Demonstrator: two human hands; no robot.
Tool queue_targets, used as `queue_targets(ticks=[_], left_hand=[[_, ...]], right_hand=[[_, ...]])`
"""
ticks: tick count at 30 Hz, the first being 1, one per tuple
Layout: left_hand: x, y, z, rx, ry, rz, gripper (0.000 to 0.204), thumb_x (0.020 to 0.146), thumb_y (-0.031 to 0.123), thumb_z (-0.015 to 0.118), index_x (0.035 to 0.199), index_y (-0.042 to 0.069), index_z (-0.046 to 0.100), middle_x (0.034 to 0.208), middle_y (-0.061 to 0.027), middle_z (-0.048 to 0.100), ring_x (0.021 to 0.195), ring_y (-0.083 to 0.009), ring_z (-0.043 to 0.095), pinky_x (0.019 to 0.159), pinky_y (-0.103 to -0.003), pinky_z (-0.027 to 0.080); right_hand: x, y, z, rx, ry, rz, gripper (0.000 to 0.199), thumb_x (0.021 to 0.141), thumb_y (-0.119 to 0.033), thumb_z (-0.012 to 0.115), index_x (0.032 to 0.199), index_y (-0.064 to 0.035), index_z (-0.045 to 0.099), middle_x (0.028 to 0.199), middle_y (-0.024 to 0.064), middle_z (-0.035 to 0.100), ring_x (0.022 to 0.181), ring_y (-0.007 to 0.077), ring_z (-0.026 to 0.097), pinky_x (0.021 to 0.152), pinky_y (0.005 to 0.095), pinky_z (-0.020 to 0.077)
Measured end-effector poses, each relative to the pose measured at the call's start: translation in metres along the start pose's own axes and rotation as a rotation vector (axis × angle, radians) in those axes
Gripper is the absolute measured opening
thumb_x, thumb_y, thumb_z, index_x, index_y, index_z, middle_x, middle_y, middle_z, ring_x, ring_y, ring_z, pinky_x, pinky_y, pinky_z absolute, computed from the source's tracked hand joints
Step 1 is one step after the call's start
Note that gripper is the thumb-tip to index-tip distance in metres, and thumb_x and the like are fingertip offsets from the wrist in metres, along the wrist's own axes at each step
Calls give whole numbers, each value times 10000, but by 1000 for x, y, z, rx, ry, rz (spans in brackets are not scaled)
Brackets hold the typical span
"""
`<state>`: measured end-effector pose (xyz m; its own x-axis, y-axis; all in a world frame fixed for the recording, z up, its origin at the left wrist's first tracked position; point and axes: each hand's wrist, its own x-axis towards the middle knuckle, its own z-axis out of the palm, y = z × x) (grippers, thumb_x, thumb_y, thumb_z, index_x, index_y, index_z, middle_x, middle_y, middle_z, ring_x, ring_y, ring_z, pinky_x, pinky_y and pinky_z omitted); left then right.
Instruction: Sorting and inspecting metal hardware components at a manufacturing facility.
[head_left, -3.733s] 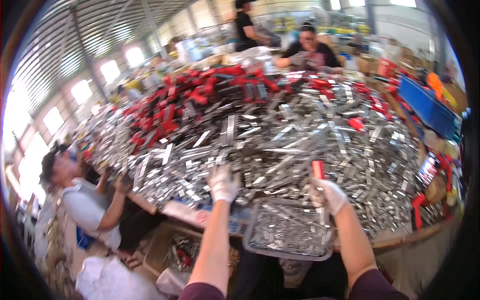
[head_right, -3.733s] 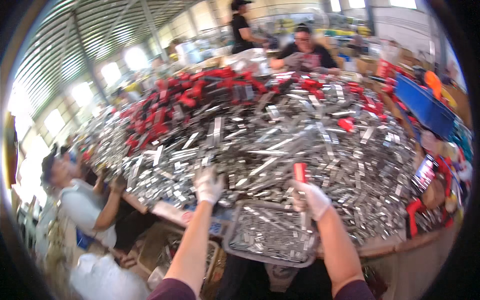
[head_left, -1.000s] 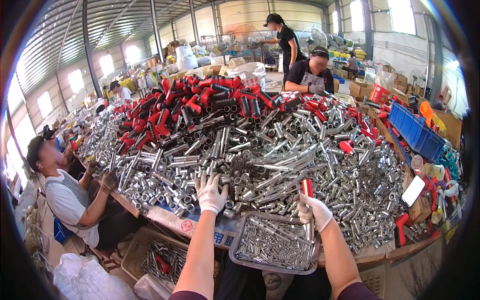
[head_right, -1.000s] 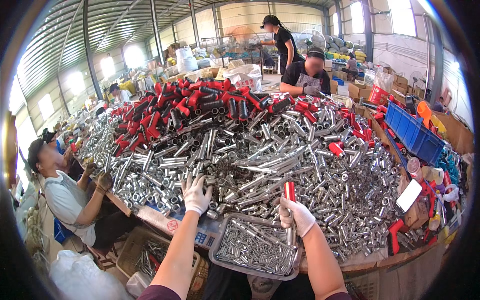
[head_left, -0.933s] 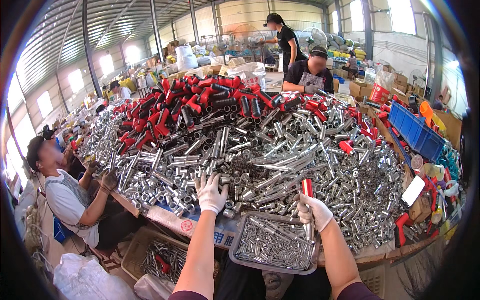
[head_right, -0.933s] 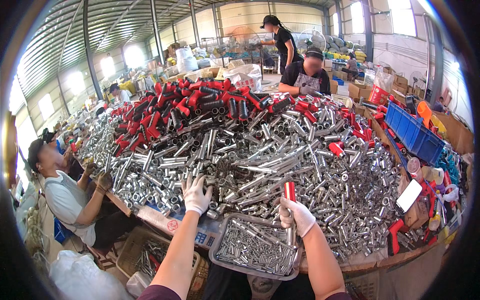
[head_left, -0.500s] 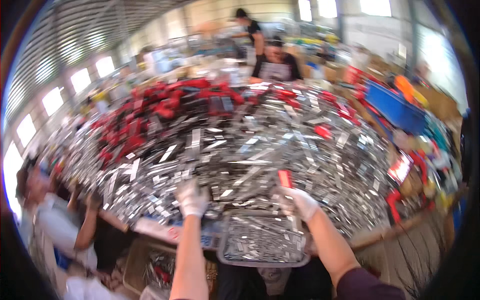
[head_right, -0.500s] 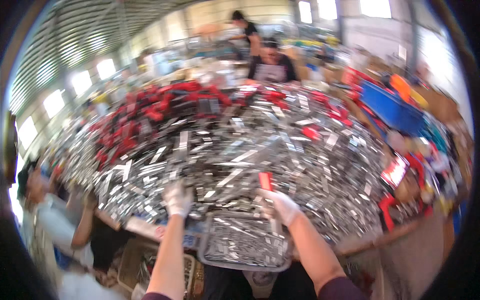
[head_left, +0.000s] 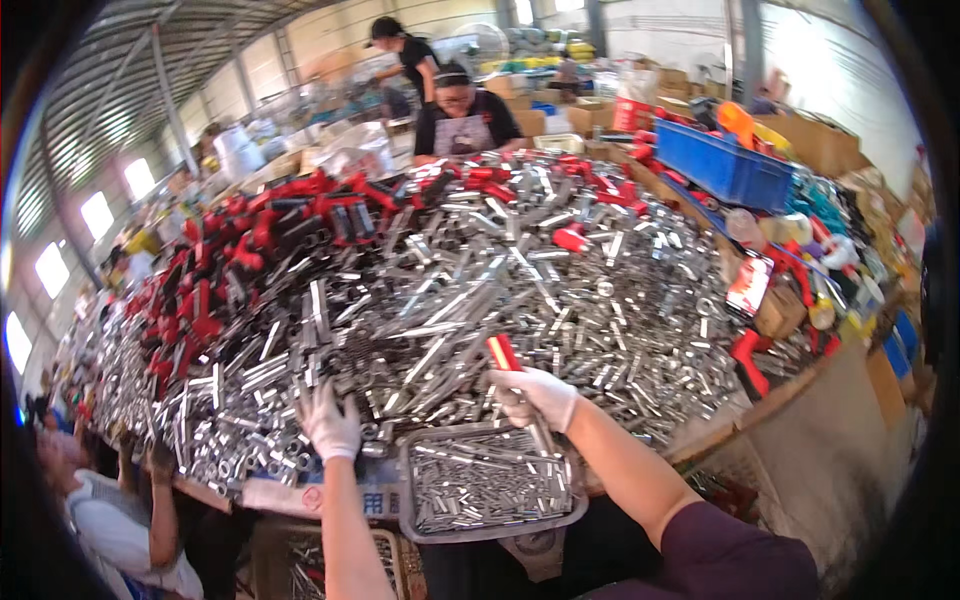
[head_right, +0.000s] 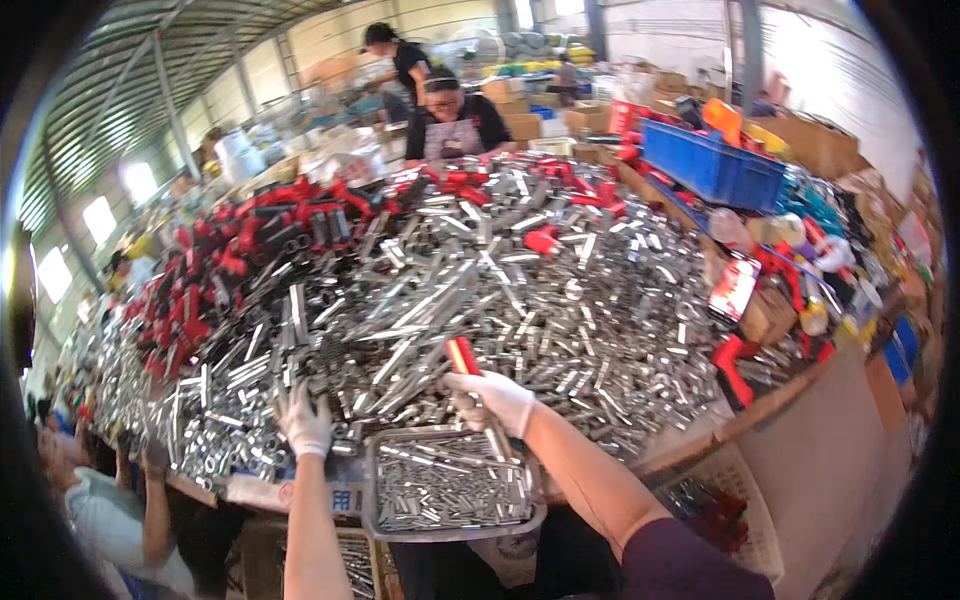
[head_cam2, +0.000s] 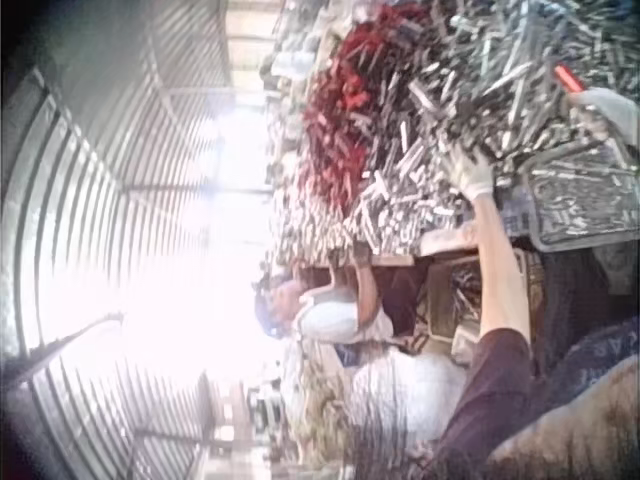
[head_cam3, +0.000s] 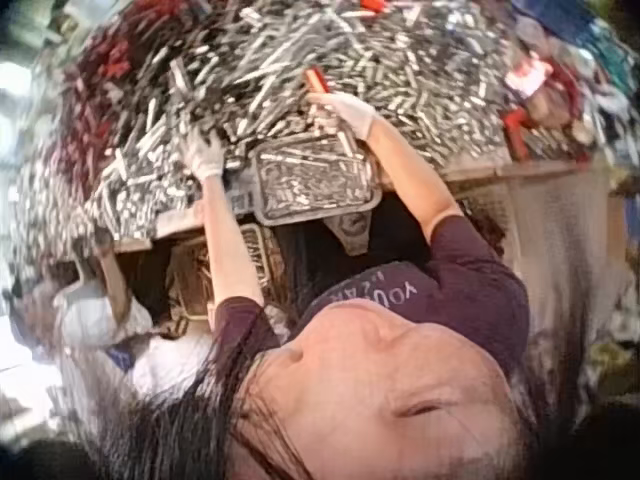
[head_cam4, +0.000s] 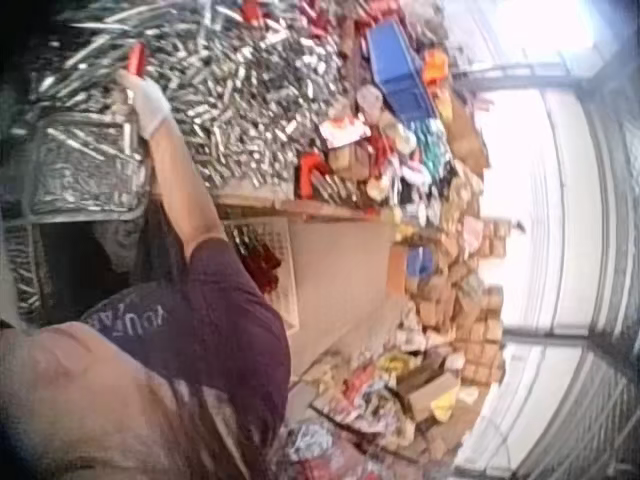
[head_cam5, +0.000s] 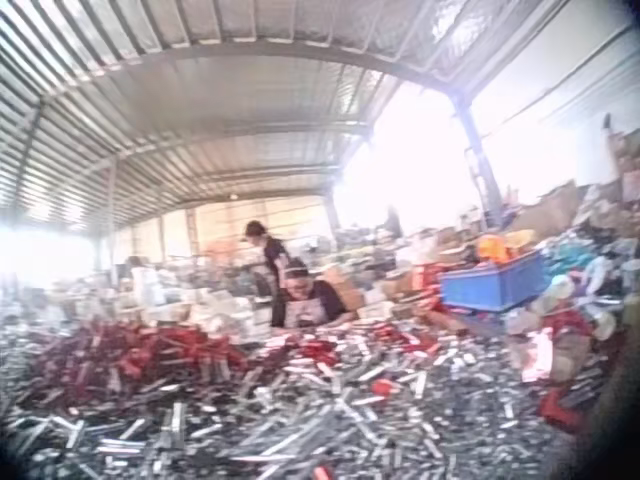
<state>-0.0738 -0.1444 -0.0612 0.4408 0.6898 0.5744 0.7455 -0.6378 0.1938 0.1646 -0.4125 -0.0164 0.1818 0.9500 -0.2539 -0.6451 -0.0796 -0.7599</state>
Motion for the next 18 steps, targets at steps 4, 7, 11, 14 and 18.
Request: queue_targets(ticks=[4,7,11,14,18], left_hand=[[-3,-6,-10,-27,39,-15,454,864,297,641,1266,88,607,1365,-76,575,1402,-341,360,1210,-489,145],[-4,-11,-11,-32,58,-15,452,855,296,654,1255,89,611,1358,-69,577,1390,-341,375,1207,-502,145],[-2,-11,-8,-38,74,-7,458,847,292,661,1253,86,610,1348,-67,584,1382,-340,383,1209,-506,143],[-1,-10,-8,-38,74,-6,467,845,294,665,1255,79,608,1347,-69,585,1384,-337,382,1212,-506,141],[-2,-10,-8,-38,67,-10,471,846,299,666,1259,80,608,1350,-72,584,1386,-332,380,1215,-499,137]], right_hand=[[1,0,9,9,-48,5,191,977,-302,606,932,-121,567,601,-72,396,456,45,342,425,229,278],[4,1,11,-17,-48,11,213,1006,-297,554,1042,-87,567,602,-78,378,449,38,312,422,225,263],[4,-2,14,-29,-23,5,247,1029,-291,512,1075,-54,559,589,-78,359,435,33,289,411,224,246],[3,-3,15,-33,-10,5,260,1029,-292,512,1086,-42,559,589,-78,358,437,33,288,413,226,245],[1,-4,16,-40,-6,5,270,1027,-292,514,1095,-34,558,587,-77,354,438,35,289,416,225,245]])
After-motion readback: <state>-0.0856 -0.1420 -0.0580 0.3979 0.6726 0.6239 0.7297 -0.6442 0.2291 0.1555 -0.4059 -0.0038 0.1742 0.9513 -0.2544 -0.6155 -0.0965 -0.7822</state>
